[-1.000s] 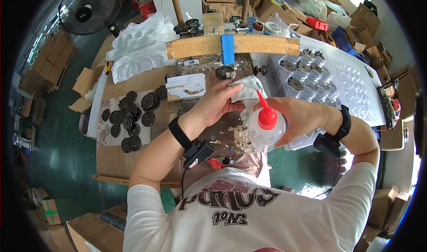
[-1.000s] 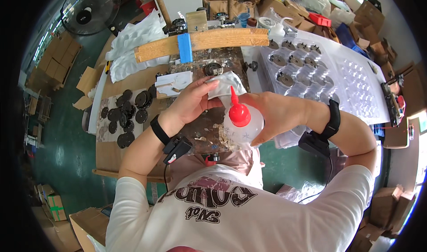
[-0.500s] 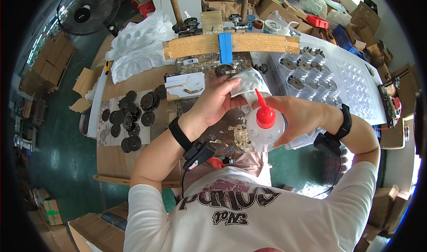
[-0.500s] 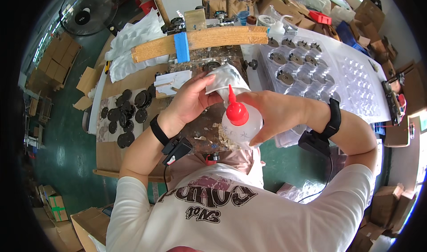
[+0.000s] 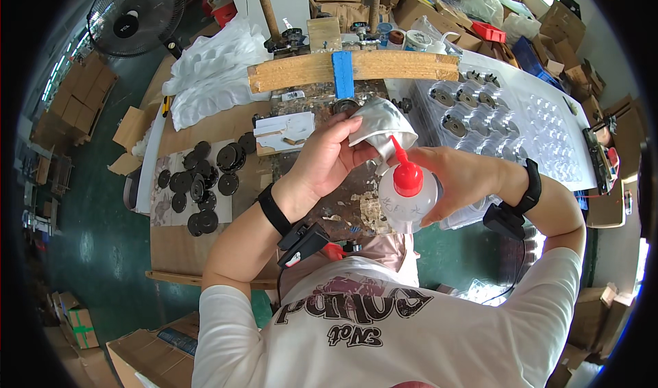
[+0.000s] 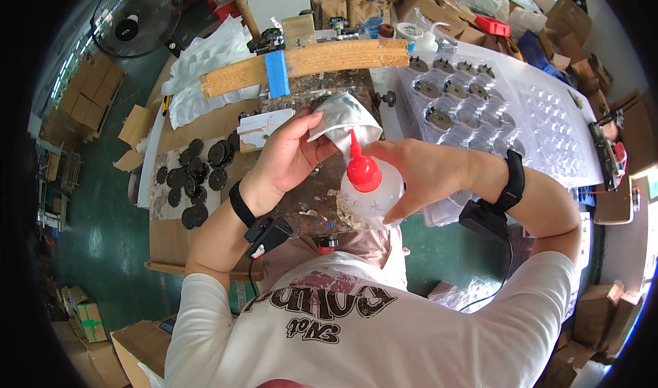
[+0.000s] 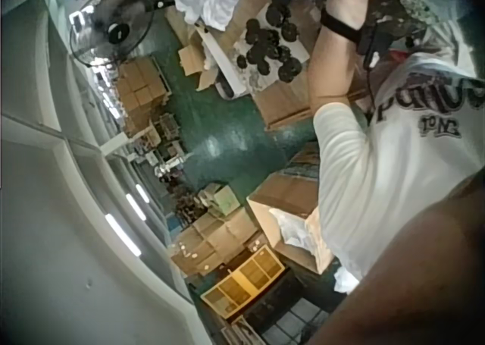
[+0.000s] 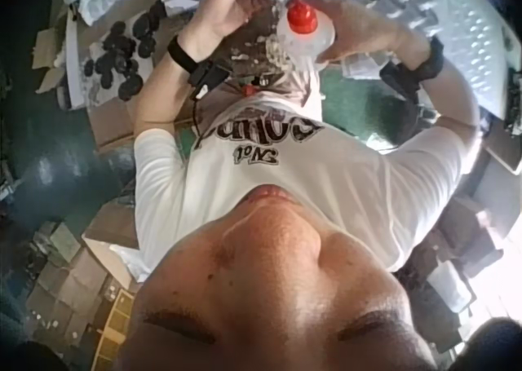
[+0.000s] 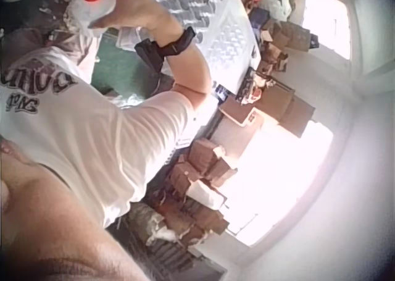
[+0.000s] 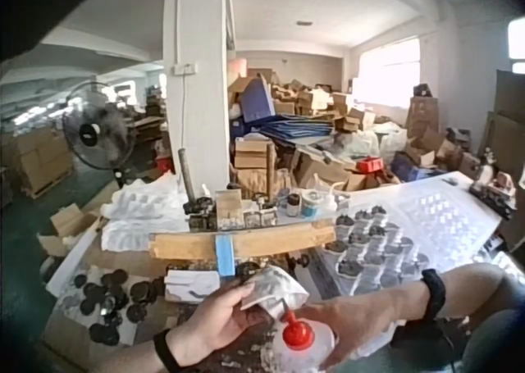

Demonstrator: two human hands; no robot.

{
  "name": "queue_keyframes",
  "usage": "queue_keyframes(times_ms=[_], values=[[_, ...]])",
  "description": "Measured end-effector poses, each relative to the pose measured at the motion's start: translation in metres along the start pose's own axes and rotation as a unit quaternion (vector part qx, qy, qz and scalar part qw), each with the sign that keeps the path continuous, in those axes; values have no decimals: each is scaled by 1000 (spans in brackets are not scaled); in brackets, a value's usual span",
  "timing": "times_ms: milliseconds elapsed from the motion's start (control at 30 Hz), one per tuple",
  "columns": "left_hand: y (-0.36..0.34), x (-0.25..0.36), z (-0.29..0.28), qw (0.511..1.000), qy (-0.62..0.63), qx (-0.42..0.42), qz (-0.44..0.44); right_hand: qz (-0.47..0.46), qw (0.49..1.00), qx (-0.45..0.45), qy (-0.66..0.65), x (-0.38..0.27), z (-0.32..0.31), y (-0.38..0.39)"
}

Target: Silk screening logos onto small metal plates and cleaning the equipment.

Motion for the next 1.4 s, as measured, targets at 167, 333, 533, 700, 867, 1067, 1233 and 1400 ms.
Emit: queue_keyframes(times_ms=[167, 333, 533, 700, 867, 1067, 1233, 1400], values=[[-1, -3, -1, 1000, -13, -10, 5, -7, 1000, 0, -13, 1, 0, 1], [-1, -3, -2, 1000, -10, -8, 9, -3, 1000, 16, -18, 2, -1, 4], [0, 9, -33, 996, -46, 48, 52, 15, 994, 61, -92, 13, -24, 22], [6, 24, -63, 994, -62, 68, 58, 3, 963, 173, -209, 46, -69, 39], [13, 43, -79, 992, -74, 72, 68, 52, 926, 329, -176, 81, -137, 22], [21, 49, -73, 987, -81, 105, 96, 176, 845, 495, -96, 110, -208, -34], [32, 54, -72, 987, -82, 114, 84, 216, 801, 547, -108, 155, -235, -121], [36, 60, -85, 983, -97, 131, 90, 247, 830, 490, -100, 190, -227, -194]])
Point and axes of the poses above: each hand's wrist, its own y-axis away from the middle knuckle, its own z-axis out of the palm, x = y × z, the point moved 4 cm from there along -y, towards the middle knuckle, and after that the axes turned 15 degrees about z, right-handed, at the moved point
